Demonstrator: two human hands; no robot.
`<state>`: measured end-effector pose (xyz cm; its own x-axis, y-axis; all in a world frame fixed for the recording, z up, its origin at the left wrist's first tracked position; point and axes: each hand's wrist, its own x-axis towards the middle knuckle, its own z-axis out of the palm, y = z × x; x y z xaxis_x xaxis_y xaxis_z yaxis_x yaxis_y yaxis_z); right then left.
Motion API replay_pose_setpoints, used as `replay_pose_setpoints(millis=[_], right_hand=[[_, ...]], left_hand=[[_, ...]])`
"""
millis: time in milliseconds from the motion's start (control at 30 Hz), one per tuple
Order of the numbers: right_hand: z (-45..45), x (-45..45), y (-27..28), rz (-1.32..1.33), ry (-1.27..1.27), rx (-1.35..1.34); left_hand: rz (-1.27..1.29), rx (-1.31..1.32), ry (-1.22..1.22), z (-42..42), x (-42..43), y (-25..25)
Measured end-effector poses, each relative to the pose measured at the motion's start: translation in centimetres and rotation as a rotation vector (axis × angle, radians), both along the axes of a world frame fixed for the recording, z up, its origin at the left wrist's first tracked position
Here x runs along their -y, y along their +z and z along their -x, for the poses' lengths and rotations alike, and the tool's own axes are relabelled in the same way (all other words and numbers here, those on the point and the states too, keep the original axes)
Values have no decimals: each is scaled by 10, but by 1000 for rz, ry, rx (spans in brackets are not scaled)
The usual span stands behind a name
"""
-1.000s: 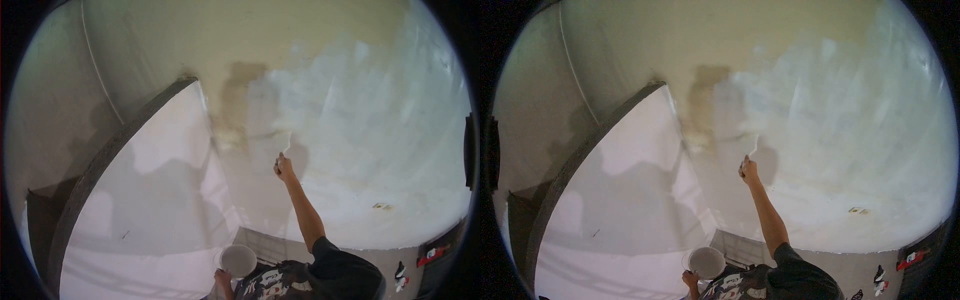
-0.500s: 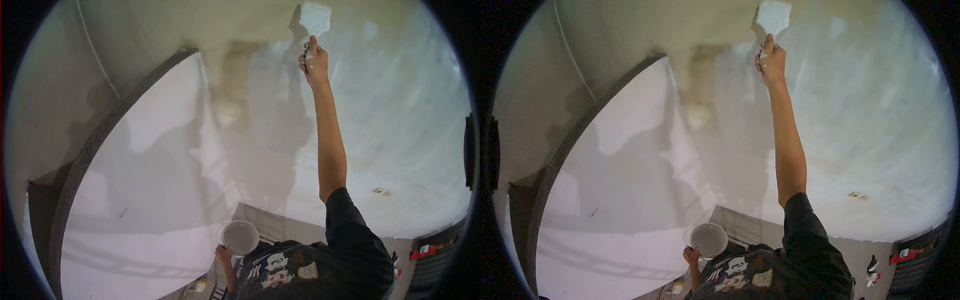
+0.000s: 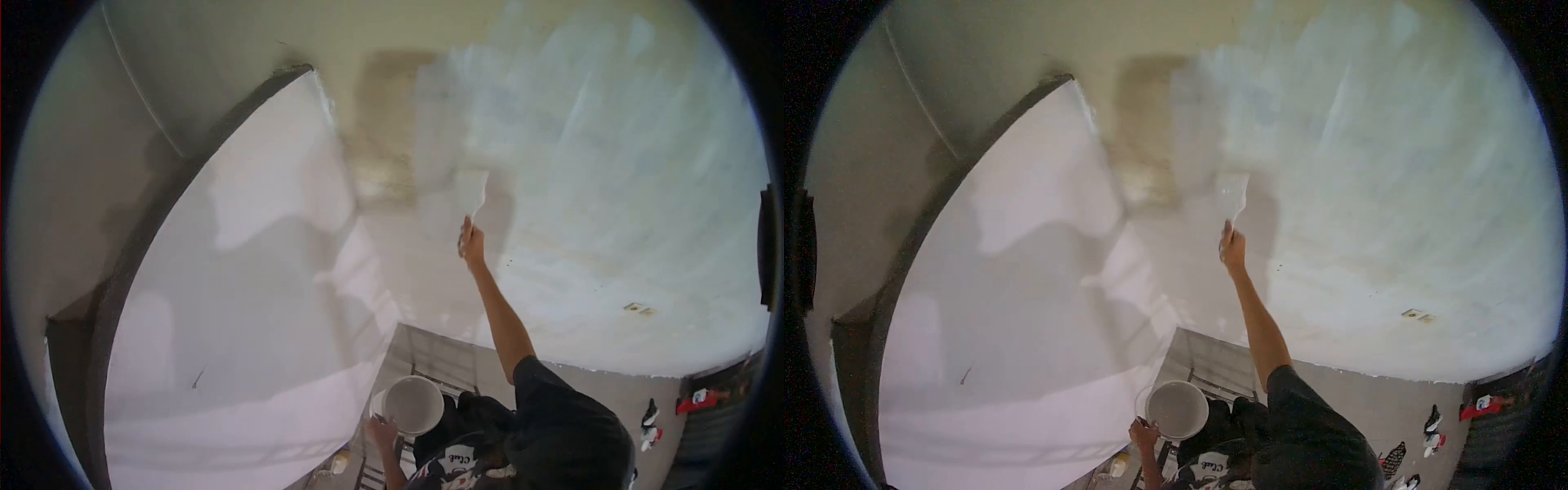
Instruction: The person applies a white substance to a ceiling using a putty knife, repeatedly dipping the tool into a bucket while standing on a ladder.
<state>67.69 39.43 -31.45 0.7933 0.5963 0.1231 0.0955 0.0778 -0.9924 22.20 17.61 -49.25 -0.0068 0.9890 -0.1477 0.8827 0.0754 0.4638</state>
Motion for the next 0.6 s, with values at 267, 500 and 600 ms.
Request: replay_pose_setpoints(millis=[267, 500, 600], right_hand=[[33, 33, -134, 283, 131, -735], [15, -7, -233, 171, -1, -1235], [17, -29, -221, 115, 8, -1113]], left_hand=[[77, 67, 61, -8, -1, 41], [-78, 56, 17, -1, 4, 14], [151, 178, 36, -6, -11, 51]])
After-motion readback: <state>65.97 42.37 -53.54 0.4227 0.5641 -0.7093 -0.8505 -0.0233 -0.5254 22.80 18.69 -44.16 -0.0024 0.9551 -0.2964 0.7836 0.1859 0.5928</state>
